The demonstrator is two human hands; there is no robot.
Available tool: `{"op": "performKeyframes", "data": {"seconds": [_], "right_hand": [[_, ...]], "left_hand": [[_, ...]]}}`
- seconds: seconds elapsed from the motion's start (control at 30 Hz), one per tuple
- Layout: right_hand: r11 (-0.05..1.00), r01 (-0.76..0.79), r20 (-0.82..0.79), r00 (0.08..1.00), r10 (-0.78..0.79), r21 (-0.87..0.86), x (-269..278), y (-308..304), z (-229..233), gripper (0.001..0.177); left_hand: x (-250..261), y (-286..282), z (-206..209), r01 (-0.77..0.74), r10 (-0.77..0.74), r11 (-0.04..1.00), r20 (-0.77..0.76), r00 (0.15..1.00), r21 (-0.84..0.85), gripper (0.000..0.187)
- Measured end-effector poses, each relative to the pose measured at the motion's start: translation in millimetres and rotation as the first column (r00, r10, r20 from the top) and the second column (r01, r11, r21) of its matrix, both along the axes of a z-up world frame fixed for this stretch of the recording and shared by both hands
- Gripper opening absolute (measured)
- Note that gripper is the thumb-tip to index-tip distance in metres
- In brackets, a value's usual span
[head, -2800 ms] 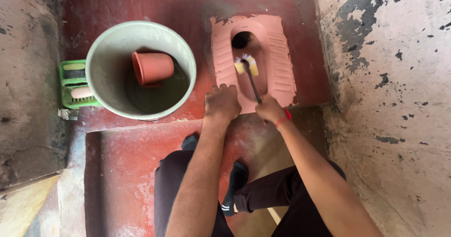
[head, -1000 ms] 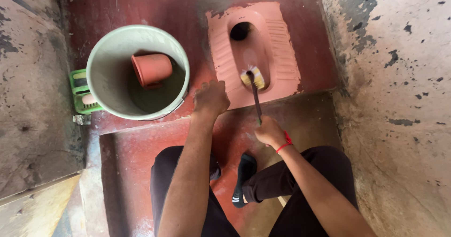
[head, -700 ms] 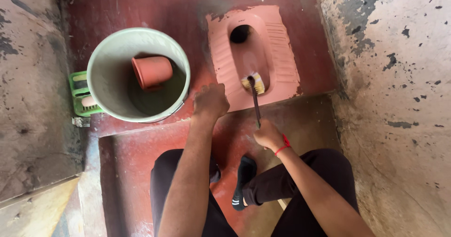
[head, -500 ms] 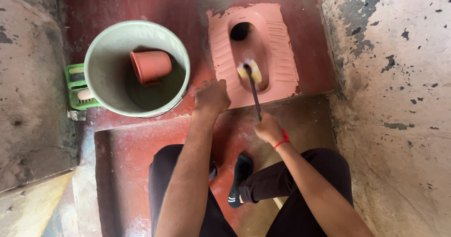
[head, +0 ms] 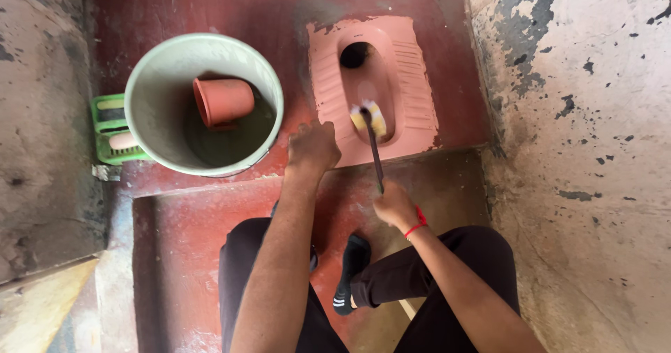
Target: The person scrubs the interior surfaces of a squat toilet using a long-handled brush and periodically pours water from a bucket using a plastic mug.
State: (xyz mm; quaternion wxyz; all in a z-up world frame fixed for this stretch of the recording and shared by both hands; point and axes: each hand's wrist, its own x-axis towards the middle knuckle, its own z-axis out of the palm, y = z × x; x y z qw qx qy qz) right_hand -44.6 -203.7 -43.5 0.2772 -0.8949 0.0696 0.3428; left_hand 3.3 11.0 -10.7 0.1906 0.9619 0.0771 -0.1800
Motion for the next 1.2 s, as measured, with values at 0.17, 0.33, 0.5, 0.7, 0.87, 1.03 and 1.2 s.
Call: {"op": "performKeyframes", "data": {"seconds": [0.17,0.33,0.5,0.7,0.87,1.03,1.2], "right_hand": [[0.998,-0.02,0.007,1.0,0.021,-0.061,3.6,8.2,-6.4,0.031],[0.998,-0.027,0.01,1.0,0.028,-0.063,2.1,-1.9,-1.5,0.038],[0.999,-0.034,0.04,0.999,0.035,-0.021,-1.4,2.6,-8.9,0.034],[0.999,-0.042,0.036,0.998,0.043,-0.029,-2.4,1.1,5.4,0.033],[1.0,-0.006,-0.015,1.0,0.006,0.001,-7.4,9.0,4.0,0.031],[0.999,-0.048,0.04,0.998,0.048,0.001,-3.7,5.3,1.2,0.038],[0.998,-0.011,-0.024,1.0,0.012,0.058,1.1,12.4,4.0,0.039]], "left_hand": [[0.7,0.7,3.6,-0.001,0.0,1.0,-0.007,1.0,-0.001,0.031],[-0.6,1.7,7.4,-0.025,0.024,0.999,-0.014,1.0,-0.025,0.03],[2.6,0.7,12.5,-0.034,0.034,0.998,-0.002,0.999,-0.045,0.031],[-0.8,-1.9,9.7,-0.054,0.054,0.997,-0.008,0.999,-0.059,0.03],[2.5,-0.6,12.4,-0.029,0.028,0.999,-0.02,0.999,-0.029,0.032],[1.4,-2.7,6.7,-0.042,0.041,0.999,-0.019,0.999,-0.031,0.031],[7.1,-1.6,6.7,-0.022,0.022,1.0,0.008,1.0,0.0,0.032]]}}
